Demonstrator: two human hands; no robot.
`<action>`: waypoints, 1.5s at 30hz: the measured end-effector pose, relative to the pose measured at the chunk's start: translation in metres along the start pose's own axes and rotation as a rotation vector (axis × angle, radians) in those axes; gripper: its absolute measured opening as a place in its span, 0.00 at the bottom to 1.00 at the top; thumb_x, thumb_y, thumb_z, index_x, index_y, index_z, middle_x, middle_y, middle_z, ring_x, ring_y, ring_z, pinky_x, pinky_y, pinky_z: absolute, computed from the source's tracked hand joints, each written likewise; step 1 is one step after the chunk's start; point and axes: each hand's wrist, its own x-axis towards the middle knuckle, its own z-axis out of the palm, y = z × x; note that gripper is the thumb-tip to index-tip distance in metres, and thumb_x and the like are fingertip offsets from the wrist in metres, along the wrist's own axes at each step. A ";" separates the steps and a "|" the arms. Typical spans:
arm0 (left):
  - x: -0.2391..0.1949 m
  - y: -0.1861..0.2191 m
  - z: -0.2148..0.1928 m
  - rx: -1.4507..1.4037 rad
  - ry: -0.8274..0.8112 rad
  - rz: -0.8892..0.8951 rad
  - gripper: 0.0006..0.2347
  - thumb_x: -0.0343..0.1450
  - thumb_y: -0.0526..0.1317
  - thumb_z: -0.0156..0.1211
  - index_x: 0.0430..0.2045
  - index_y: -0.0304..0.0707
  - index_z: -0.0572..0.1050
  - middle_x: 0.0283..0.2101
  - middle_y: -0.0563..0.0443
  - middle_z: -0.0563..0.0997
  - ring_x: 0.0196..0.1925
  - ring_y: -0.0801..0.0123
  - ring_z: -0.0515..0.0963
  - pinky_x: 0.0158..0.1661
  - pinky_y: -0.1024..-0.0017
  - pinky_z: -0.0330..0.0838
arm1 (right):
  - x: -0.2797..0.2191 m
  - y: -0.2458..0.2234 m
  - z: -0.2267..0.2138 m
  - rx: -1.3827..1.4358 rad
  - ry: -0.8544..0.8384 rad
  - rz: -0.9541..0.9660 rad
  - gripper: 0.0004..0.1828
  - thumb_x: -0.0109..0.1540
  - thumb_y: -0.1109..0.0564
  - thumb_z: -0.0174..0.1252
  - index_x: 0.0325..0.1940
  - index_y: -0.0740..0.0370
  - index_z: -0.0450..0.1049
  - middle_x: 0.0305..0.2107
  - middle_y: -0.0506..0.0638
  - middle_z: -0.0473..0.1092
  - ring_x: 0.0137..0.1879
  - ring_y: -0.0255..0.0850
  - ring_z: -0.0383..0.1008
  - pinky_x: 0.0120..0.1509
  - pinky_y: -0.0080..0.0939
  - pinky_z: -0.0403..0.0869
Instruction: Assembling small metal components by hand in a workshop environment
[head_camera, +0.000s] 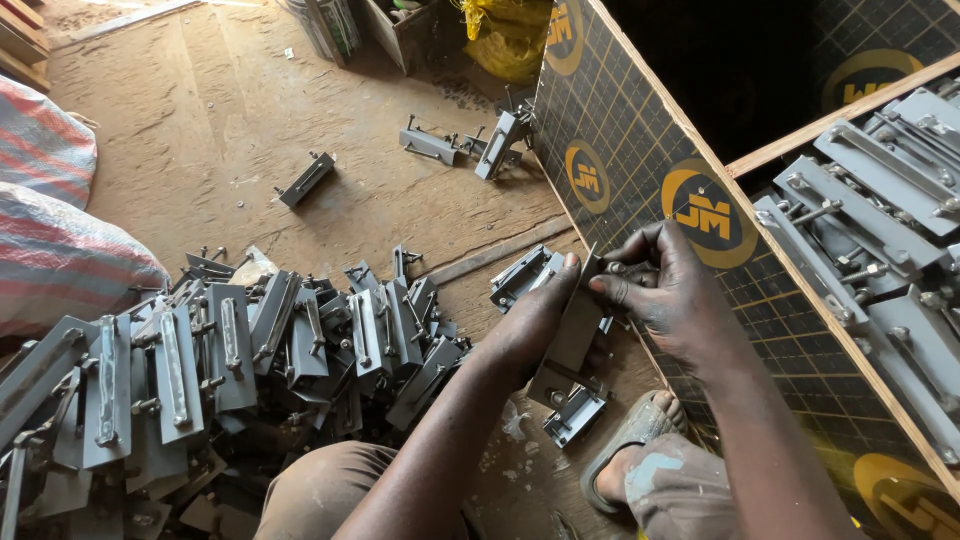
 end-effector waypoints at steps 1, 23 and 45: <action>0.000 0.000 0.000 0.000 0.000 0.000 0.31 0.72 0.62 0.52 0.56 0.29 0.73 0.51 0.27 0.78 0.52 0.50 0.79 0.52 0.52 0.73 | -0.006 -0.012 0.002 0.000 0.000 0.000 0.21 0.58 0.62 0.69 0.49 0.64 0.66 0.40 0.62 0.74 0.40 0.45 0.78 0.37 0.46 0.81; 0.050 -0.018 -0.029 -0.237 -0.120 0.047 0.32 0.76 0.64 0.43 0.41 0.23 0.74 0.29 0.26 0.81 0.27 0.48 0.85 0.27 0.55 0.82 | -0.008 -0.017 0.006 -0.061 0.148 -0.115 0.14 0.63 0.54 0.67 0.48 0.60 0.73 0.35 0.55 0.74 0.41 0.38 0.75 0.40 0.39 0.78; 0.079 -0.002 -0.071 -0.621 0.213 0.060 0.33 0.71 0.70 0.41 0.40 0.33 0.75 0.30 0.34 0.80 0.28 0.46 0.82 0.26 0.52 0.77 | -0.034 -0.056 0.040 -0.236 -0.219 0.145 0.15 0.61 0.51 0.60 0.51 0.36 0.78 0.61 0.43 0.76 0.61 0.43 0.80 0.62 0.59 0.78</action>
